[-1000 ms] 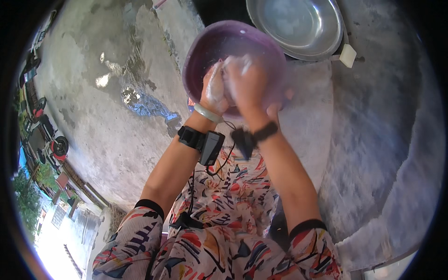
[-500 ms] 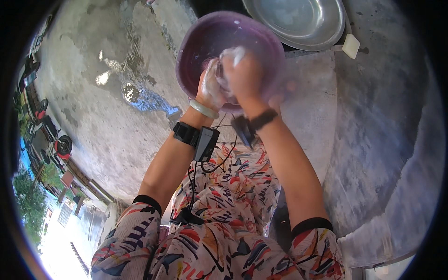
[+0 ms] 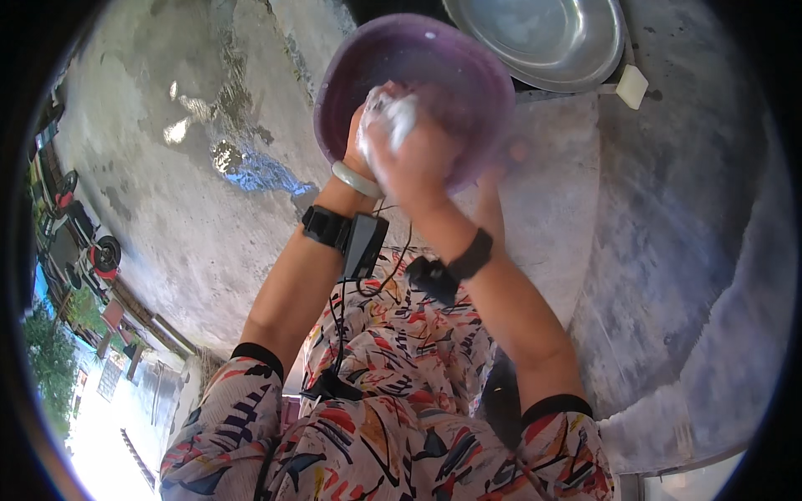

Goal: The person rubs a piece of clothing with a bar of soap over a purple basin, then continues to scrub and rinse the garment by hand in the basin.

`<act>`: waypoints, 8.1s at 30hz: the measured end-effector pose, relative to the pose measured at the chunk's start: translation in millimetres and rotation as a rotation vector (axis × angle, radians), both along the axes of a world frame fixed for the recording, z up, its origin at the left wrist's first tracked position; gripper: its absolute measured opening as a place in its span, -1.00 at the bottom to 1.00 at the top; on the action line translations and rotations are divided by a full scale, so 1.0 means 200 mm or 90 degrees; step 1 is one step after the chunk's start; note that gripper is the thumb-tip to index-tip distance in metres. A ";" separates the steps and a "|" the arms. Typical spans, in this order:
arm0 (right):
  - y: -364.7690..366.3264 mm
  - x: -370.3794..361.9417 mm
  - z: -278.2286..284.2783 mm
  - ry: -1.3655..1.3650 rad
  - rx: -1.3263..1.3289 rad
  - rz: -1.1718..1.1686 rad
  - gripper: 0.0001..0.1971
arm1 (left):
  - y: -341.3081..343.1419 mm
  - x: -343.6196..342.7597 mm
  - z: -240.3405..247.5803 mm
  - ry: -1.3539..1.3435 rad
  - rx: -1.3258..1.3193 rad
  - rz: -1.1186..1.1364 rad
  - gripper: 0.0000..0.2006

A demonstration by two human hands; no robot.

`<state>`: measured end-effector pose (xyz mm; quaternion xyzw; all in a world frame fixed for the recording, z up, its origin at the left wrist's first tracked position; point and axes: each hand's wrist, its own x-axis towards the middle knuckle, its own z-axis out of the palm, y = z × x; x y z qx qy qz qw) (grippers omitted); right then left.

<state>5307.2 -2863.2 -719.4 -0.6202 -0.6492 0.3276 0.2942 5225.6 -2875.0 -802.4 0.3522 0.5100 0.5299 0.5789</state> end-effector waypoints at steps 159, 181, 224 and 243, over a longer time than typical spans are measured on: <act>0.30 0.37 -0.47 -0.149 -0.347 0.020 -0.76 | 0.35 -0.02 -0.09 0.090 -0.276 -0.015 -0.54; 0.28 0.38 -0.38 -0.073 -0.211 -0.123 -0.67 | 0.28 -0.05 0.28 -0.305 -0.371 0.132 -0.67; 0.37 0.39 0.15 -0.083 -0.003 0.490 -0.30 | 0.22 -0.07 0.47 -0.222 -0.356 -0.029 -0.41; 0.25 0.56 0.30 0.417 -0.246 0.018 -0.62 | 0.10 -0.16 0.41 -0.517 -0.445 0.085 -0.26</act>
